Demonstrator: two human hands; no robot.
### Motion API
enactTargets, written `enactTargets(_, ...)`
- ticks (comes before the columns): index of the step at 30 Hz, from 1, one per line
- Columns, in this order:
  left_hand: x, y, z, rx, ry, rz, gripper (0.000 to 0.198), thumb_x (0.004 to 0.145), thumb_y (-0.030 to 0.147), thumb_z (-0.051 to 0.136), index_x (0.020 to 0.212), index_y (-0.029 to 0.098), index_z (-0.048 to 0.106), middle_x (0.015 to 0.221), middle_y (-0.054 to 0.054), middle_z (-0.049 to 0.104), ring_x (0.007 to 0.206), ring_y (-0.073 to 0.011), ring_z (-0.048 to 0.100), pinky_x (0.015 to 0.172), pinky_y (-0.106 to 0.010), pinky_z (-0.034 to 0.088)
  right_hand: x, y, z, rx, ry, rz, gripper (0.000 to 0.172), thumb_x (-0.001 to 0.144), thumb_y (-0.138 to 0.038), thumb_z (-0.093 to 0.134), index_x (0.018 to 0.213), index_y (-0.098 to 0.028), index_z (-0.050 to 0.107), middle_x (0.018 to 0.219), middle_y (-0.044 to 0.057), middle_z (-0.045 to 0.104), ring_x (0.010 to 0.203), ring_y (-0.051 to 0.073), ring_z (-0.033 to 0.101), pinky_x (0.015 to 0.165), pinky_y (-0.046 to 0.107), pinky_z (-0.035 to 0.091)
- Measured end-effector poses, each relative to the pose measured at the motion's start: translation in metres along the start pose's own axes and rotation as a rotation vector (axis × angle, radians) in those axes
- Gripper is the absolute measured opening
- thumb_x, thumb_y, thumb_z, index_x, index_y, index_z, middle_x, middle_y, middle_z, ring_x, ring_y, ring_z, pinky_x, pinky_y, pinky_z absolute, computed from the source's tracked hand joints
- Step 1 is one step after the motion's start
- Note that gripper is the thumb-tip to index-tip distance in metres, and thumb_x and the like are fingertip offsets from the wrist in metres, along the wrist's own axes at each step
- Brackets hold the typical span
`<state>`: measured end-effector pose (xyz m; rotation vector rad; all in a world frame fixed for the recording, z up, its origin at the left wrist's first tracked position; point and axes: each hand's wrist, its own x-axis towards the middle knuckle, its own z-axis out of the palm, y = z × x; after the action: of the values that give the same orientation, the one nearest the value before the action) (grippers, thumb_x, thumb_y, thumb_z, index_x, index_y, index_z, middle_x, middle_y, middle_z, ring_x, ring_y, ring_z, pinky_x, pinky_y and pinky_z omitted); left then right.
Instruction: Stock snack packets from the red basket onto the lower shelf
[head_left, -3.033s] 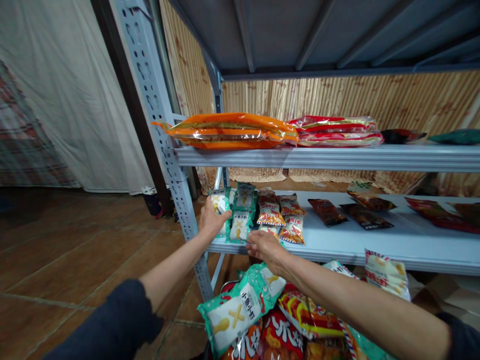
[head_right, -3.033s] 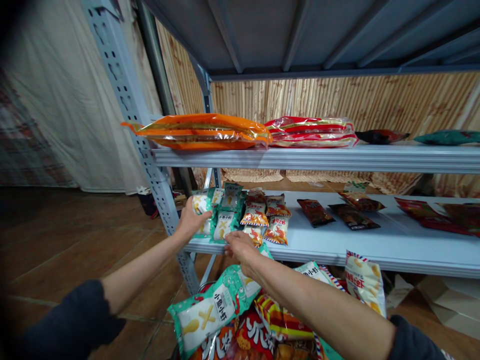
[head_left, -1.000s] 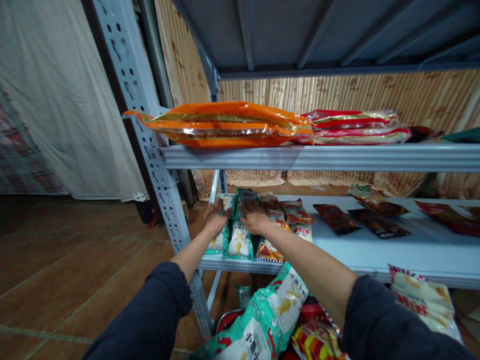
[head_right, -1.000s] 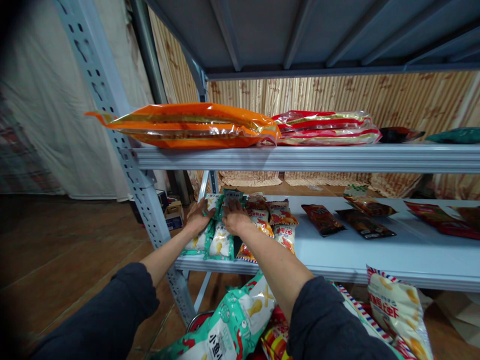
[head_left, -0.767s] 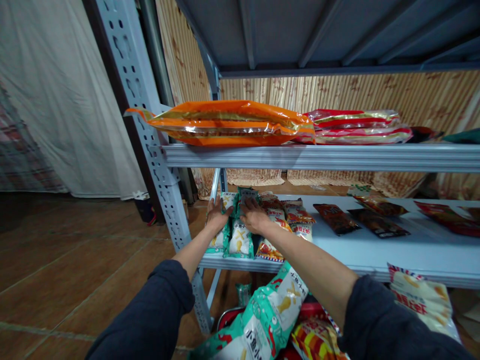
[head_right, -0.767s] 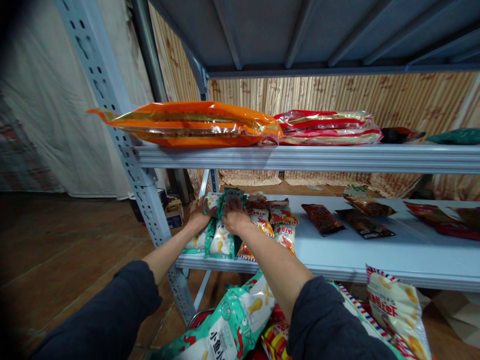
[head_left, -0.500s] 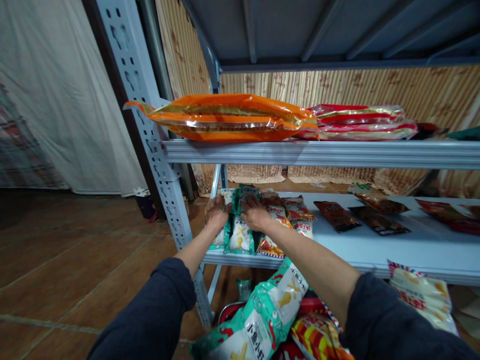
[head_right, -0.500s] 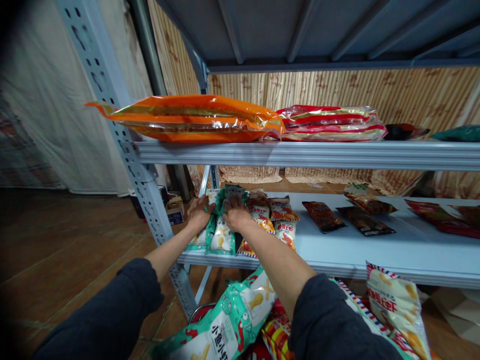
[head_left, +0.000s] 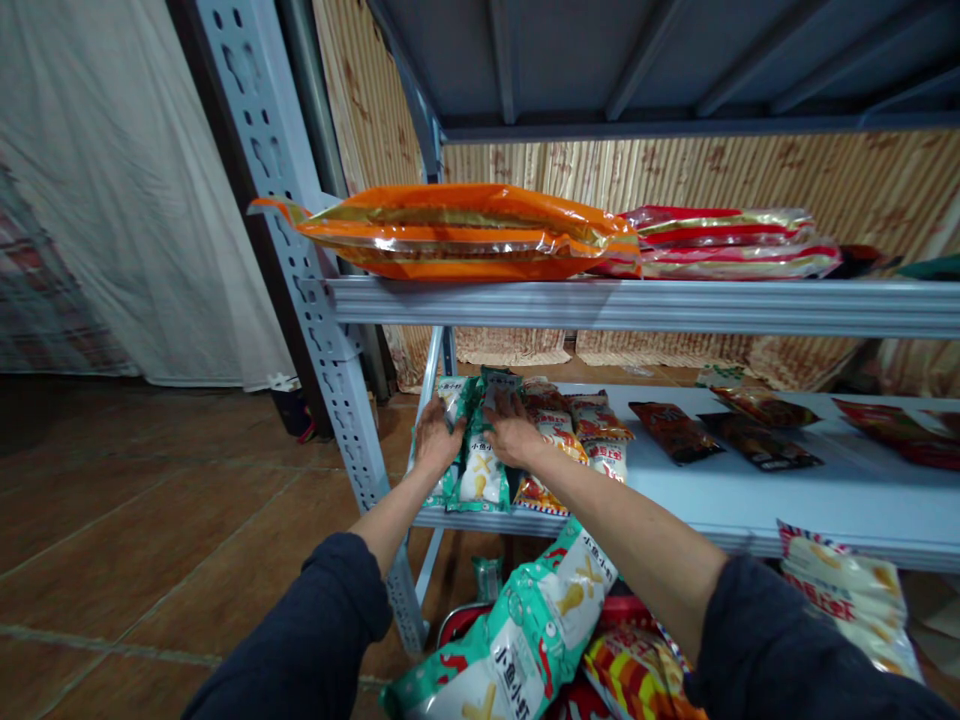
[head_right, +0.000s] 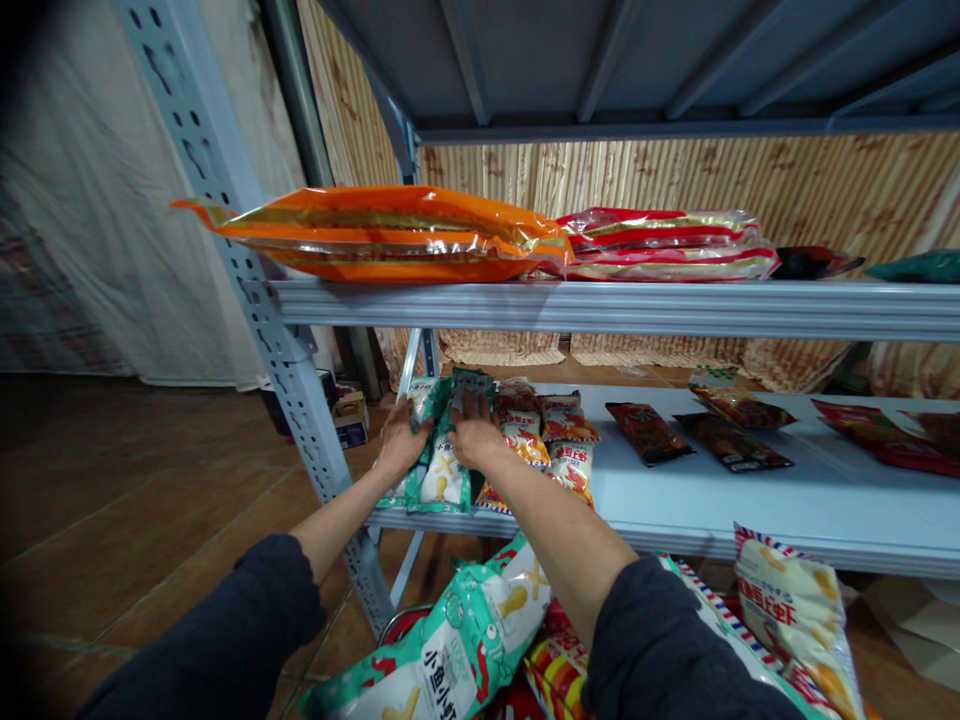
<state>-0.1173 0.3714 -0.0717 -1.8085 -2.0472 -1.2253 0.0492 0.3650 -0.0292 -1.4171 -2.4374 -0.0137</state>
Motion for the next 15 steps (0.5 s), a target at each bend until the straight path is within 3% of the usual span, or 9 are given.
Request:
enactTargets(9,-0.001,0.001,0.007,-0.129,0.106,-0.043,0.049,0.087,0.031,0.034,0.131,0.01,0.036,0.135,-0.015,0.043,0.129,-0.0224,0.034,0.108,-0.038,0.027,-0.005,-0.004,0.006,-0.007,0.012,0.005,0.053,0.085,-0.046,0.039,0.137,-0.035,0.031,0.151,0.001,0.011,0.137,0.032,0.002,0.104,0.055,0.019)
enactTargets(15,0.0,0.006,0.009,-0.114,0.128,-0.139,0.046,0.085,0.032,0.039,0.125,0.009,0.041,0.136,-0.018,0.04,0.13,-0.0253,0.032,0.107,-0.04,0.027,-0.004,-0.011,0.007,-0.042,0.021,-0.063,0.065,0.078,-0.058,0.046,0.137,-0.039,0.028,0.151,0.002,0.013,0.137,0.033,0.001,0.103,0.06,0.011)
